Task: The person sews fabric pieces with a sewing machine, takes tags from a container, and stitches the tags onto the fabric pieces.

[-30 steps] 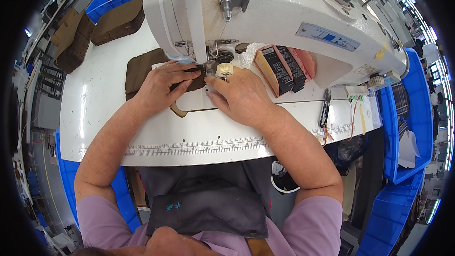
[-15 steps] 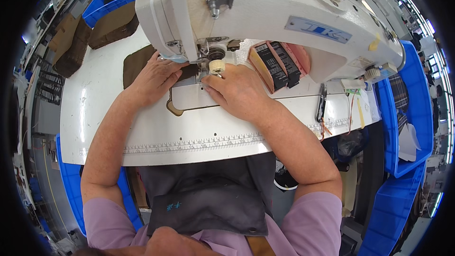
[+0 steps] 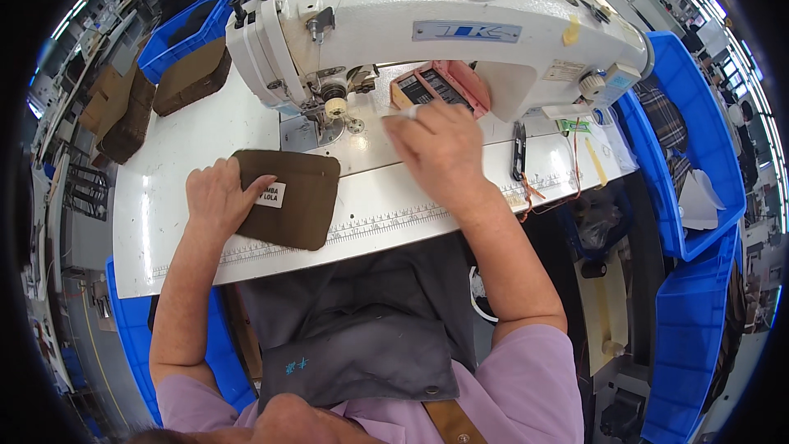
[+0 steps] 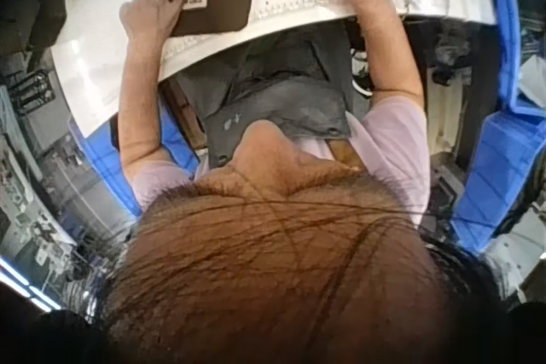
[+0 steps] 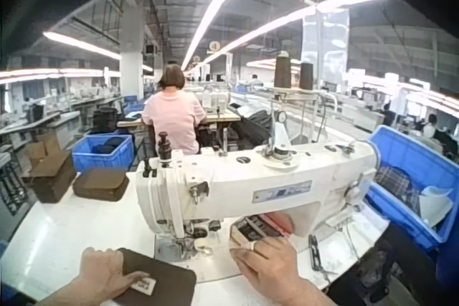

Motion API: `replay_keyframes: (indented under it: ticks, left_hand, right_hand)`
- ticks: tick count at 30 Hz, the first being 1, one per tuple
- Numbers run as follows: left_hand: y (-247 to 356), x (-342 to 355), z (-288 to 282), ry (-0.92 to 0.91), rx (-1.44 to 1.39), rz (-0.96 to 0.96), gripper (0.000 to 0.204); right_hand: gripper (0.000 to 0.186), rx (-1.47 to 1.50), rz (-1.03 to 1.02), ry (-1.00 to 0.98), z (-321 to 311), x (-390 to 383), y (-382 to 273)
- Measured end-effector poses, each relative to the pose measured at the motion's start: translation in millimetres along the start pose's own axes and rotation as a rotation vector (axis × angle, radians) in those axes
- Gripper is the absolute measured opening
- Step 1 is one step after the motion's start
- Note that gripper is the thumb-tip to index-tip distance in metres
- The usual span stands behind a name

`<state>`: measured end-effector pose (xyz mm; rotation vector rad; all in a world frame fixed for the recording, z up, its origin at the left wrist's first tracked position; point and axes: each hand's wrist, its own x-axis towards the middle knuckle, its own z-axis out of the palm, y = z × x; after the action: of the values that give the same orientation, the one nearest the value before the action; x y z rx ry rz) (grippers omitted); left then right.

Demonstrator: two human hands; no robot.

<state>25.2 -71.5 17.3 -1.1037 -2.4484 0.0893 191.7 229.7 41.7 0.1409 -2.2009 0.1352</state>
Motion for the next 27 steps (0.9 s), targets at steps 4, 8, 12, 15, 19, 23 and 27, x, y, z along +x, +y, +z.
replay_keyframes:
  ticks: [4, 8, 12, 15, 19, 23, 27]
  left_hand:
    - [9, -21, -24, -0.079, 0.018, -0.085, 0.055]
    - [32, -34, -35, 0.124, -0.409, 0.089, 0.051]
    - [59, -22, -39, -0.056, -0.509, 0.231, 0.070]
    - [66, -24, -21, -0.299, -0.426, 0.224, 0.080]
    - [73, -20, -15, -0.233, -0.377, 0.125, 0.076]
    - [81, -21, -19, -0.022, -0.460, 0.113, 0.068]
    - [93, -28, -46, 0.016, -0.753, 0.268, 0.064]
  right_hand:
    - [0.014, -0.011, 0.148, 0.053, -16, -33, 36]
    - [0.017, -0.077, 0.193, -0.039, -20, -36, 41]
    - [0.015, -0.150, 0.190, -0.072, -15, -36, 39]
    - [0.016, -0.168, 0.175, -0.067, -13, -34, 34]
    - [0.015, -0.137, 0.206, -0.081, -13, -32, 37]
    - [0.014, -0.117, 0.167, 0.015, -12, -31, 38]
    - [0.019, -0.039, 0.135, 0.096, -31, -30, 22]
